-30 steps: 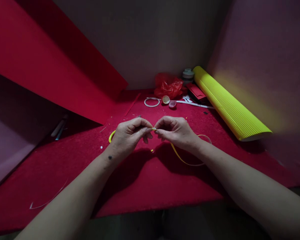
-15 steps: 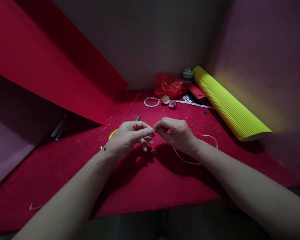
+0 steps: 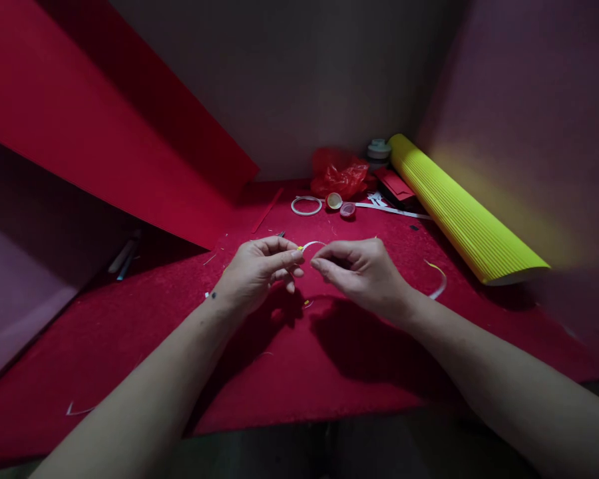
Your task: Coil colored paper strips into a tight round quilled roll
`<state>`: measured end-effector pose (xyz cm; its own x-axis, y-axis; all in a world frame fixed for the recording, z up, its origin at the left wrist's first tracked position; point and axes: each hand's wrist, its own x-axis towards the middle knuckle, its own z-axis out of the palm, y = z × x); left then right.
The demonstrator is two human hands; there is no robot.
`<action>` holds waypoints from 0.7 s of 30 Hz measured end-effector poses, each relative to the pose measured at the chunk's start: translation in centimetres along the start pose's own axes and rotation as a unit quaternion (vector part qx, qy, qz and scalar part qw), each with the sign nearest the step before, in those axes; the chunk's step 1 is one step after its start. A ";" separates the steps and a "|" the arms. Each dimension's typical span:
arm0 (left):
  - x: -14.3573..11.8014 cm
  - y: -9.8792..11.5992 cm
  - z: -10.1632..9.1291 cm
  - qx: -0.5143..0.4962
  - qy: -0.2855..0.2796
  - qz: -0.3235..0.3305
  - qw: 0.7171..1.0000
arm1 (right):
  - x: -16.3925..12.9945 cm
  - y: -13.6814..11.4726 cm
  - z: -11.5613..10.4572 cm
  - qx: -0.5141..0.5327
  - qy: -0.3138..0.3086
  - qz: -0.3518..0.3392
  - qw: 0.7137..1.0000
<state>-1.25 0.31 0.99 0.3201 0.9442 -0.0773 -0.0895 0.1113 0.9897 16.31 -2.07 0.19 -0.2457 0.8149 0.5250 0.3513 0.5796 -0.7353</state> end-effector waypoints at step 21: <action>-0.6 -0.3 1.0 0.213 0.026 0.116 0.970 | 0.6 0.8 1.4 0.357 0.006 0.296 0.886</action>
<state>-0.44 -0.59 0.85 0.2895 0.9439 0.1587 0.2482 -0.2342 0.9400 15.16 -1.14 -0.70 -0.1993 0.9790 -0.0428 -0.2472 -0.0925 -0.9645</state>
